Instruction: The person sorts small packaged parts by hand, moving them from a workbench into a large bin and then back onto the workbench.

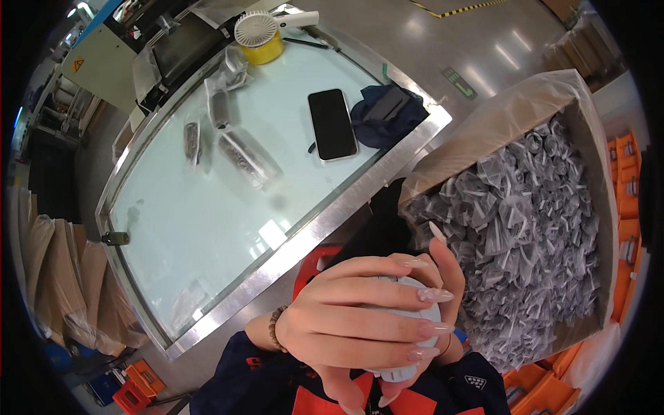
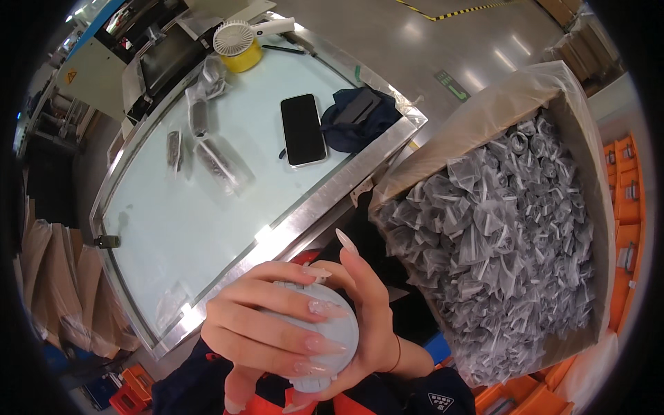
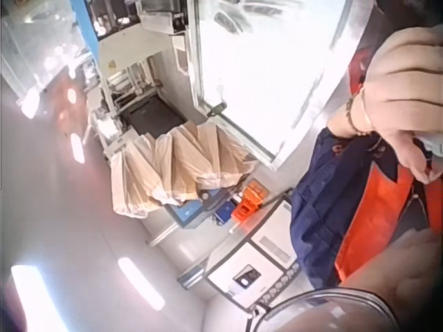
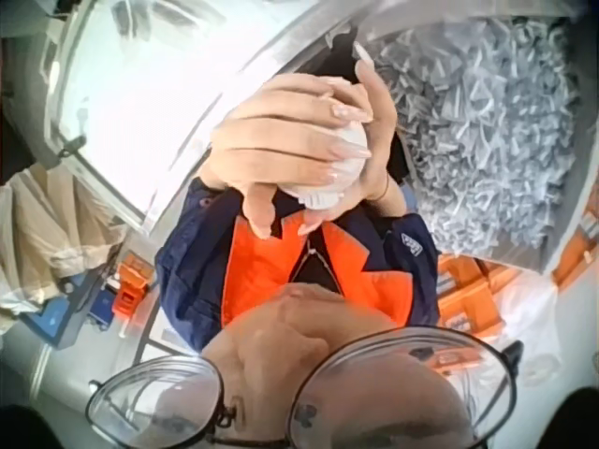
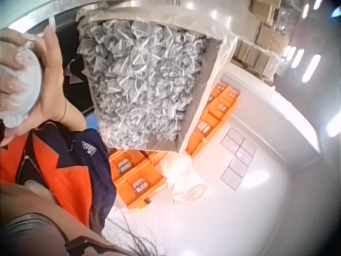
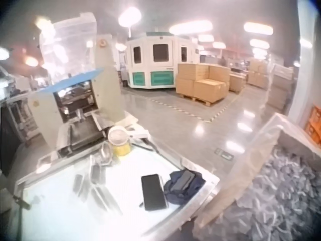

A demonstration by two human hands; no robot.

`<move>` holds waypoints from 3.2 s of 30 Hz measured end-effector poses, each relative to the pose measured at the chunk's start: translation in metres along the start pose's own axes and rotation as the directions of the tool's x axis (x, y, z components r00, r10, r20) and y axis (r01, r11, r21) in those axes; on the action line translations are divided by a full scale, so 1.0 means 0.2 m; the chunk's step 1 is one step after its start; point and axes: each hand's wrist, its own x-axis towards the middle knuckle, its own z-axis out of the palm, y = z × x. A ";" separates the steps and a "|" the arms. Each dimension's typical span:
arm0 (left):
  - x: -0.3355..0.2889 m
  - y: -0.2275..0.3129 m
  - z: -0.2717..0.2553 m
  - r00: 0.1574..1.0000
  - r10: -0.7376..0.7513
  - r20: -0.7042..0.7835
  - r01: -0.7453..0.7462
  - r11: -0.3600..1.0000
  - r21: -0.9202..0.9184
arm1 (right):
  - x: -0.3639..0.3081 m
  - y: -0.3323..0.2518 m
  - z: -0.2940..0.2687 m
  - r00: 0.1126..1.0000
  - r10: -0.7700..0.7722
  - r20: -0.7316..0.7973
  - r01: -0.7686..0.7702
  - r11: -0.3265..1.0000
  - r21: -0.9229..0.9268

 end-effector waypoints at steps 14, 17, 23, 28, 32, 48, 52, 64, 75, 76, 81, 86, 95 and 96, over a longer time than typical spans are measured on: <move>-0.11 0.06 -0.11 0.996 -0.012 -0.093 0.037 0.961 0.275 | 0.15 0.04 0.02 0.995 -0.032 0.096 0.033 0.999 -0.001; -0.20 0.04 -0.16 0.993 0.012 -0.118 0.026 0.949 0.314 | 0.18 0.06 0.05 0.995 0.002 0.104 0.010 0.994 -0.111; -0.12 0.07 -0.31 0.970 -0.202 0.136 0.145 0.929 0.341 | 0.29 0.18 0.09 0.971 0.047 0.236 -0.075 0.991 0.110; -0.04 0.10 -0.53 0.857 -0.422 0.296 0.260 0.850 0.458 | 0.45 0.28 0.15 0.902 -0.149 0.406 0.146 0.989 0.037; -0.06 0.17 -0.63 0.845 -0.436 0.311 0.177 0.775 0.607 | 0.51 0.30 0.30 0.881 0.107 0.461 -0.318 0.855 0.409; -0.80 0.94 -1.44 0.860 -0.109 -0.499 0.327 -0.633 0.702 | 0.96 1.04 0.80 0.916 0.119 0.384 0.292 0.460 -0.839; -1.01 1.12 -1.68 0.802 -0.009 -0.597 0.364 -0.785 0.501 | 0.80 0.95 0.97 0.820 0.256 0.511 0.409 0.363 -0.837; -1.18 1.35 -1.78 0.587 0.182 -0.789 0.479 -0.864 0.157 | 0.99 0.84 1.26 0.725 0.069 0.685 0.449 0.707 -0.546; -0.96 0.57 -0.98 0.251 -0.537 -0.805 0.649 -0.525 0.552 | 1.17 1.18 1.28 0.716 0.060 0.696 0.593 0.475 -0.650; -1.01 0.48 -0.91 0.246 -0.558 -0.792 0.618 -0.539 0.572 | 1.06 1.11 1.20 0.690 0.045 0.722 0.565 0.590 -0.577; -1.07 0.27 -0.92 0.378 -0.492 -0.784 0.720 -0.377 0.583 | 0.59 0.83 0.81 0.539 0.042 0.841 0.436 0.841 -0.321; -0.96 0.14 -1.08 0.417 -0.545 -0.727 0.796 -0.167 0.582 | 0.68 0.88 0.77 0.589 0.041 0.807 0.408 0.847 -0.340; -0.81 0.02 -1.01 0.438 -0.741 -0.509 0.584 -0.197 0.788 | 1.68 1.20 0.99 0.991 0.063 0.114 0.007 0.849 -0.528; -0.82 0.02 -1.02 0.442 -0.743 -0.503 0.582 -0.189 0.791 | 1.72 1.29 1.02 0.989 0.018 0.145 0.081 0.756 -0.650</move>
